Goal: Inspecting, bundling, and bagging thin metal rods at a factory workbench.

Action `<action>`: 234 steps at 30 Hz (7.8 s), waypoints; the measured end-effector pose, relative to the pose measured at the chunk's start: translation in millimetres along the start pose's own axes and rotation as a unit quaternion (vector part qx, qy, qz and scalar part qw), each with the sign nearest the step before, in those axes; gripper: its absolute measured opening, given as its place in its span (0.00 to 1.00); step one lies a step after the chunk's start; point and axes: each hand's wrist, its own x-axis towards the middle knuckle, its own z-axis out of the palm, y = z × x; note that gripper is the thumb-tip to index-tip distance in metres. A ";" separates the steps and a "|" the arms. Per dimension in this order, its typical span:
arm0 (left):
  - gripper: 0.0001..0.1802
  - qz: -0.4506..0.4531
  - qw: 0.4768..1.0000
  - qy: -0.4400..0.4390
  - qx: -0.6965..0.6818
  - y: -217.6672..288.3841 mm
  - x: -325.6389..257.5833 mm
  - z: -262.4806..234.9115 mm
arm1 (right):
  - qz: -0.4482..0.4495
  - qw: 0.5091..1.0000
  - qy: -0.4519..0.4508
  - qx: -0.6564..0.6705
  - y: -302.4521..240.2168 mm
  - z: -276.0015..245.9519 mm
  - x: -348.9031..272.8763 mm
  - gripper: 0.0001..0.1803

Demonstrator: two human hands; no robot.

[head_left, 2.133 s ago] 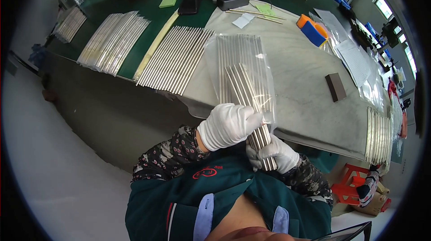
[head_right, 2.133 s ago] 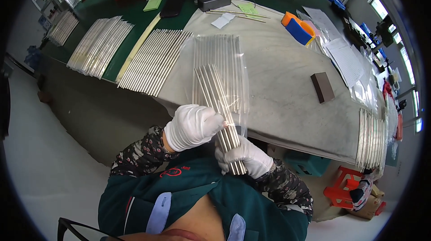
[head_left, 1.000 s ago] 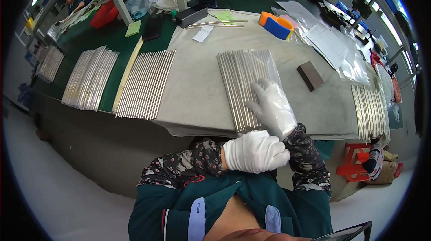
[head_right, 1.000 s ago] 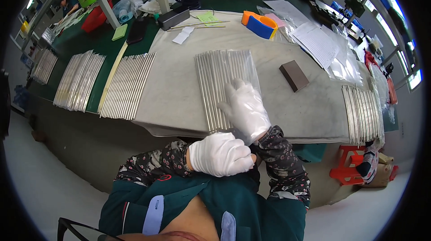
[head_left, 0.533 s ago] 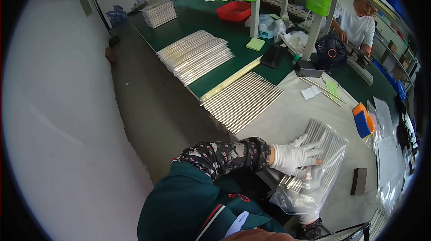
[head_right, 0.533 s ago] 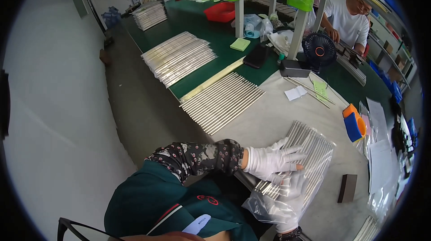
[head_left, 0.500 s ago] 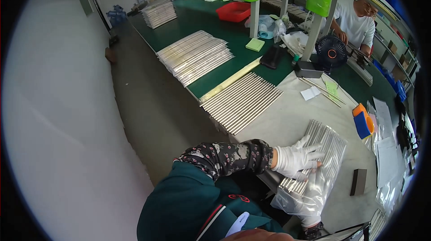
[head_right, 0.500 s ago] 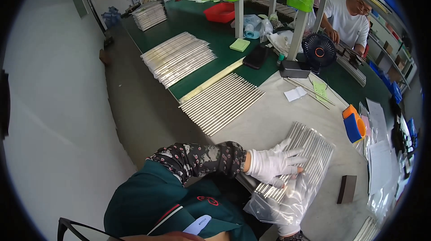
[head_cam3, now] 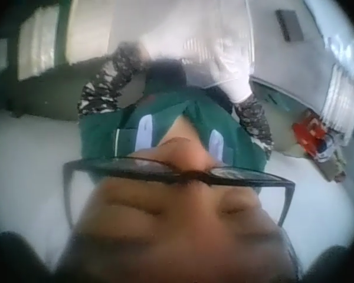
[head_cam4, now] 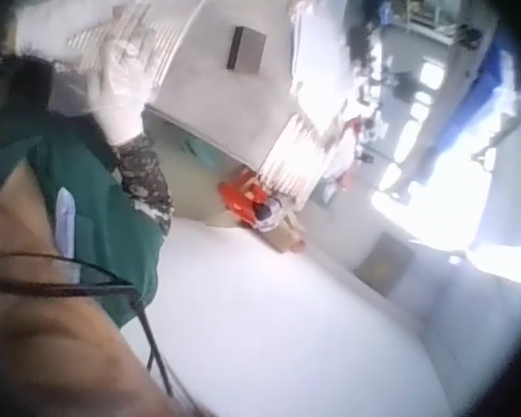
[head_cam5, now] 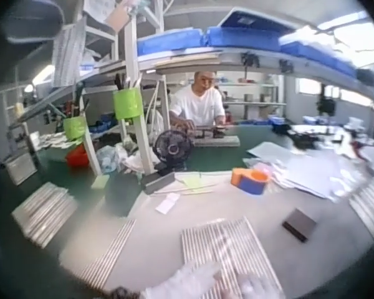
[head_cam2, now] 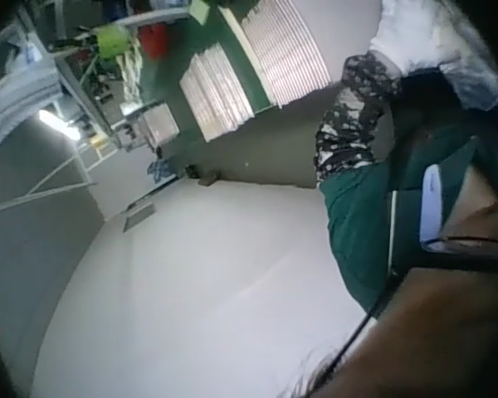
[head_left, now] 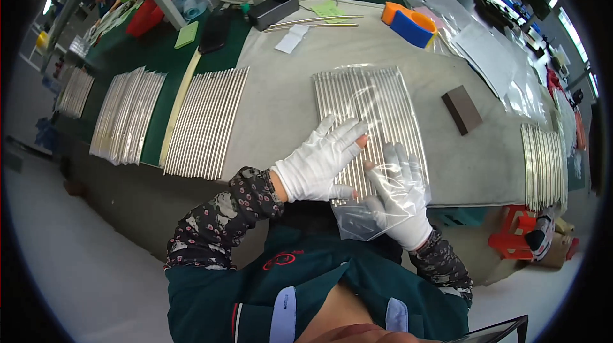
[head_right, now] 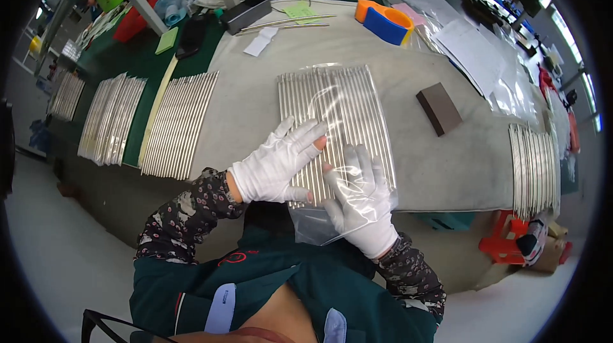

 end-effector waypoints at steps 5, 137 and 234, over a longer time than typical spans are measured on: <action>0.53 0.013 0.999 -0.034 -0.025 14.0 21.2 1.1 | 0.088 0.991 0.067 0.074 18.5 7.9 -27.2 0.33; 0.25 -0.270 0.809 0.295 -0.432 120.3 -119.1 54.0 | 0.193 0.958 -0.002 0.212 -20.7 20.4 -144.2 0.15; 0.17 0.073 0.978 0.126 -0.147 86.9 -83.3 -11.1 | 0.381 0.646 -0.051 0.660 10.4 1.2 -104.0 0.24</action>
